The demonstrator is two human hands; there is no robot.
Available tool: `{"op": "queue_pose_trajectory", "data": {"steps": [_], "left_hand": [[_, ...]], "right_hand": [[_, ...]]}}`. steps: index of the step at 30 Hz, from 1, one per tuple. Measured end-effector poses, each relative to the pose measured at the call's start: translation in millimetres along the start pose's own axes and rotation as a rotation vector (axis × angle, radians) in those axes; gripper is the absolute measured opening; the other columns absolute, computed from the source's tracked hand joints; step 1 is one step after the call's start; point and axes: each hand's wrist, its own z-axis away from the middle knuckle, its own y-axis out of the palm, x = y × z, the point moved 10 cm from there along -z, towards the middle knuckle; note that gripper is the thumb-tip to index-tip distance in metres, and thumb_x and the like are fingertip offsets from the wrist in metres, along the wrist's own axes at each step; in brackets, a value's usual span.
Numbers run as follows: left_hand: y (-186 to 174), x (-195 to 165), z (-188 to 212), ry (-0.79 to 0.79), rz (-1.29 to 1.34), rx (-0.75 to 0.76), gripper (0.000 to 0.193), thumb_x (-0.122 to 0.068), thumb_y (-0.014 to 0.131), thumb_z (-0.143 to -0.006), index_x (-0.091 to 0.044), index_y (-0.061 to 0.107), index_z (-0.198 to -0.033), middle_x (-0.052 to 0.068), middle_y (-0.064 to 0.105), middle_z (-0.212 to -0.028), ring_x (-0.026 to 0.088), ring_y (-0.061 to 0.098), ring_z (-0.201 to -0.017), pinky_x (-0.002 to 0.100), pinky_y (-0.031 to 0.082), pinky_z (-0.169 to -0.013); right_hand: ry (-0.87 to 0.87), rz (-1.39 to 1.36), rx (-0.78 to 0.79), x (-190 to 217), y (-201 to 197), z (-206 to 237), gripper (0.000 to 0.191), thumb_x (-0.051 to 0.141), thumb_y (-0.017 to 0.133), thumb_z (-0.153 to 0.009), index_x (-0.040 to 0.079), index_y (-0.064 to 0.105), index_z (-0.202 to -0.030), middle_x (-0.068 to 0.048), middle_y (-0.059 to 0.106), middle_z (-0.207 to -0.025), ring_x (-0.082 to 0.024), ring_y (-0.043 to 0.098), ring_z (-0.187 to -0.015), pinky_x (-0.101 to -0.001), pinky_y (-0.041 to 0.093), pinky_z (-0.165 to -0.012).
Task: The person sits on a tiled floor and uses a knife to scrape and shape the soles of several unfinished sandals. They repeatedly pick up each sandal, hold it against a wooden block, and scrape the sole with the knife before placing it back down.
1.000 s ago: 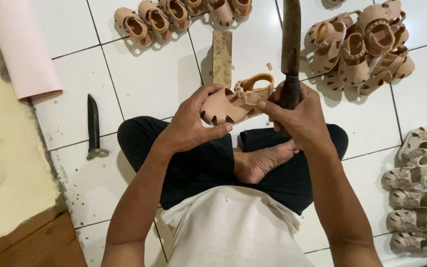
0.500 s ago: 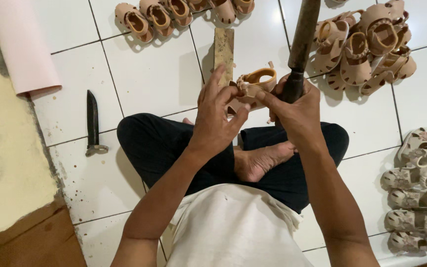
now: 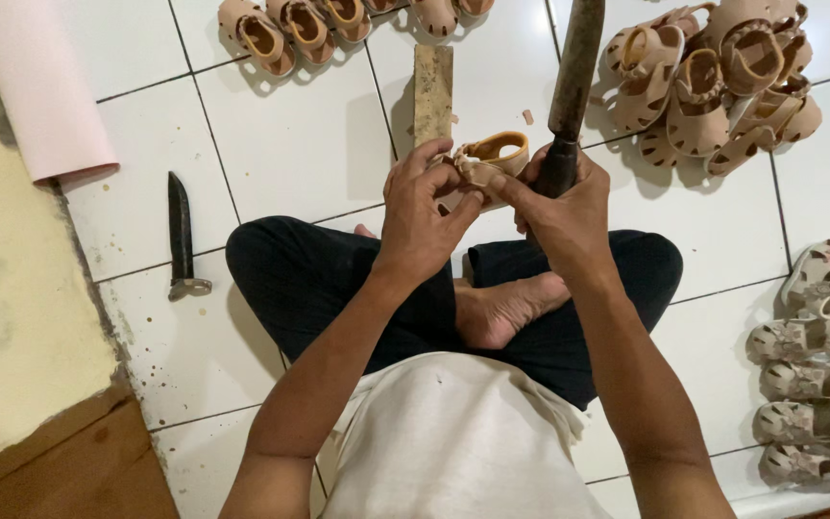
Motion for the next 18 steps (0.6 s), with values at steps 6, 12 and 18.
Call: {"op": "queue_pose_trajectory", "data": {"steps": [6,12,18], "left_hand": [[10,25,-3,-0.065,0.186,0.029,0.021,-0.023,0.076,-0.083,-0.003,0.069,-0.087,0.009,0.058,-0.132,0.025,0.062,-0.122,0.041,0.050,-0.105],[38,75,4,-0.299,0.767,0.174,0.019,-0.008,0.079,-0.086,-0.012,0.065,-0.098,0.014,0.057,-0.115,0.017,0.065,-0.110,0.031,0.059,-0.093],[58,130,11,-0.373,0.906,0.073,0.020,-0.005,0.078,-0.088,-0.007,0.065,-0.103,0.012,0.057,-0.116,0.017,0.064,-0.098,0.030,0.057,-0.086]], "right_hand": [[-0.220,0.330,-0.033,21,1,3,0.032,0.012,0.090,-0.087,0.003,0.063,-0.101,-0.005,0.065,-0.079,-0.010,0.063,-0.065,-0.0250,0.052,-0.054],[-0.738,0.495,0.296,49,32,19,0.059,0.008,0.089,-0.068,0.001,0.063,-0.121,-0.016,0.068,-0.118,-0.032,0.064,-0.110,-0.0371,0.058,-0.084],[-0.062,0.456,0.340,-71,24,-27,0.053,0.023,0.095,-0.075,0.001,0.065,-0.113,-0.009,0.066,-0.079,-0.015,0.062,-0.075,-0.0313,0.051,-0.065]]}}
